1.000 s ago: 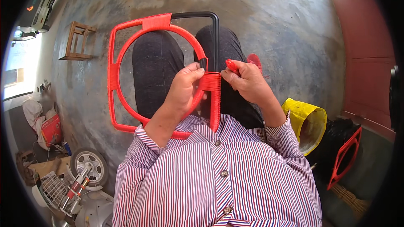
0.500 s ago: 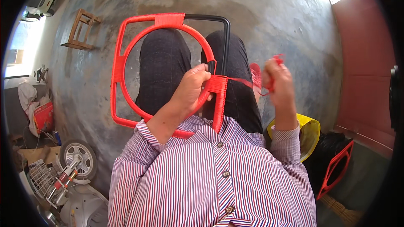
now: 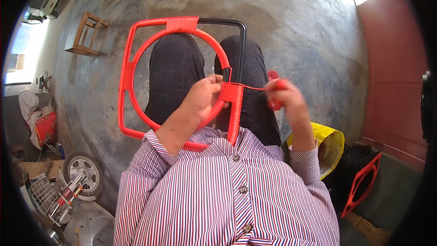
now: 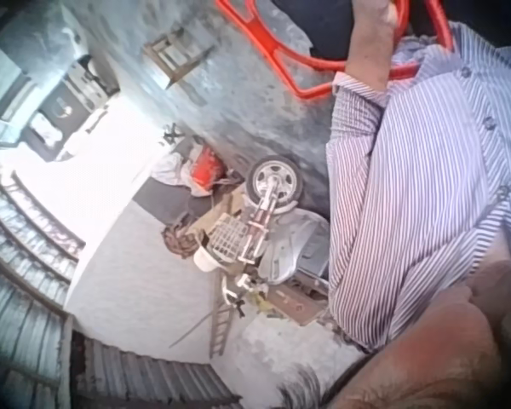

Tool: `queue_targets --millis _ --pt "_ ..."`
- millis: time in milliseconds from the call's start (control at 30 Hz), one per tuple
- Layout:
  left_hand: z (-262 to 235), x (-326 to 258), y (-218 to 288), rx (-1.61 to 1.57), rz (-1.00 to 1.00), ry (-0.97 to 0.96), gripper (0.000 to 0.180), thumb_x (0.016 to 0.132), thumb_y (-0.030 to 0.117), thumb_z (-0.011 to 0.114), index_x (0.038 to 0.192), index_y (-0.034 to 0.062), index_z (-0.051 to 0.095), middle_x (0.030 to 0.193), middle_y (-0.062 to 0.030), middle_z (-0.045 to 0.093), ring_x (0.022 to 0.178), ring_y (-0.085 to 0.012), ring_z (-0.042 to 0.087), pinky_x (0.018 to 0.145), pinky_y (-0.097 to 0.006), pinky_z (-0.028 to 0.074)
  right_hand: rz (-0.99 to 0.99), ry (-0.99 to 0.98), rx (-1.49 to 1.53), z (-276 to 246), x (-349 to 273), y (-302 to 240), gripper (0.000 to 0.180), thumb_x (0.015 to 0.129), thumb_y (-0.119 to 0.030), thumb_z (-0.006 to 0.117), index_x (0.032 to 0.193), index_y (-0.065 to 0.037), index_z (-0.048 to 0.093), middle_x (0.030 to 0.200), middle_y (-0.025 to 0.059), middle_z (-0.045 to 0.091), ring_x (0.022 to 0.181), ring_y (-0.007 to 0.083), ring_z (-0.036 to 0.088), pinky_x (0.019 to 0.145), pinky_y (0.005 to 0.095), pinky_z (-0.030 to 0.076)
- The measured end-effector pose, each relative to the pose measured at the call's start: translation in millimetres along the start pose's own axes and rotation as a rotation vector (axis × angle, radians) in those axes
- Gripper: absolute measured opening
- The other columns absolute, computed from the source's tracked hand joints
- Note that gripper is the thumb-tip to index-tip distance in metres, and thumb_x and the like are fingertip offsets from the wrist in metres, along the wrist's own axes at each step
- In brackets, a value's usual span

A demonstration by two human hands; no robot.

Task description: Wrapping red twine around a circular furniture frame component.

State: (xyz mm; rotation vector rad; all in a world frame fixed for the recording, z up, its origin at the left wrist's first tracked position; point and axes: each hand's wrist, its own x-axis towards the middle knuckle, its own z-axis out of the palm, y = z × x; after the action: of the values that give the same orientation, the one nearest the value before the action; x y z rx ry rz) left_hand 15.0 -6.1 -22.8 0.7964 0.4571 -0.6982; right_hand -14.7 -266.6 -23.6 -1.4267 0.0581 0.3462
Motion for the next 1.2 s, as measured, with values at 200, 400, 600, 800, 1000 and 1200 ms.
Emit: queue_targets --millis 200,400,600,800,1000,1200 --pt "18 -18 9 -0.03 -0.119 -0.114 0.021 0.095 0.004 0.053 0.116 0.0023 0.057 0.1 -0.0119 0.068 0.08 -0.0189 0.069 0.062 -0.03 0.058 -0.174 -0.142 -1.091 53 13 -30 0.019 0.082 -0.008 0.055 0.098 -0.001 0.063 0.082 0.0201 0.065 0.077 0.0383 0.064 0.068 0.0459 0.051" --pt "13 -7 4 -0.009 -0.078 -0.085 0.022 0.094 0.001 0.055 0.116 0.0008 0.056 0.098 -0.0113 0.068 0.082 -0.0183 0.07 0.07 -0.029 0.06 -0.168 -0.148 -1.07 65 35 -25 0.022 0.08 -0.007 0.06 0.1 -0.001 0.058 0.074 0.0211 0.063 0.075 0.0403 0.064 0.066 0.0472 0.05" --pt "9 -9 5 -0.085 0.156 0.113 0.009 0.097 0.002 0.051 0.104 0.0027 0.056 0.091 -0.0067 0.065 0.074 -0.0113 0.062 0.068 -0.025 0.053 -0.237 0.158 -0.619 55 48 -19 0.039 0.078 -0.003 0.067 0.116 -0.001 0.059 0.086 0.0147 0.066 0.077 0.0259 0.066 0.07 0.0352 0.053" --pt "7 -14 -5 0.33 0.54 0.114 0.01 0.101 0.014 0.053 0.097 0.0059 0.057 0.078 0.0009 0.055 0.064 -0.0047 0.048 0.06 -0.021 0.042 -0.458 0.106 -0.745 74 44 -37 0.042 0.073 -0.002 0.074 0.114 -0.007 0.066 0.099 0.0084 0.065 0.091 0.0231 0.065 0.08 0.0336 0.052" --pt "11 -16 -3 0.435 0.553 0.084 0.012 0.101 0.016 0.053 0.097 0.0055 0.057 0.078 0.0007 0.054 0.066 -0.0059 0.047 0.062 -0.021 0.041 -0.463 0.061 -0.565 76 52 -31 0.019 0.078 -0.01 0.075 0.095 -0.005 0.07 0.088 0.0083 0.066 0.078 0.021 0.064 0.068 0.0316 0.051" --pt "6 -9 2 0.077 0.304 0.141 0.014 0.102 0.018 0.05 0.109 0.0061 0.054 0.084 -0.0021 0.058 0.069 -0.0092 0.052 0.064 -0.024 0.045 -0.129 -0.174 -0.735 13 42 -38 0.017 0.079 -0.014 0.07 0.084 0.001 0.064 0.072 0.0047 0.06 0.063 0.0117 0.053 0.057 0.029 0.043"
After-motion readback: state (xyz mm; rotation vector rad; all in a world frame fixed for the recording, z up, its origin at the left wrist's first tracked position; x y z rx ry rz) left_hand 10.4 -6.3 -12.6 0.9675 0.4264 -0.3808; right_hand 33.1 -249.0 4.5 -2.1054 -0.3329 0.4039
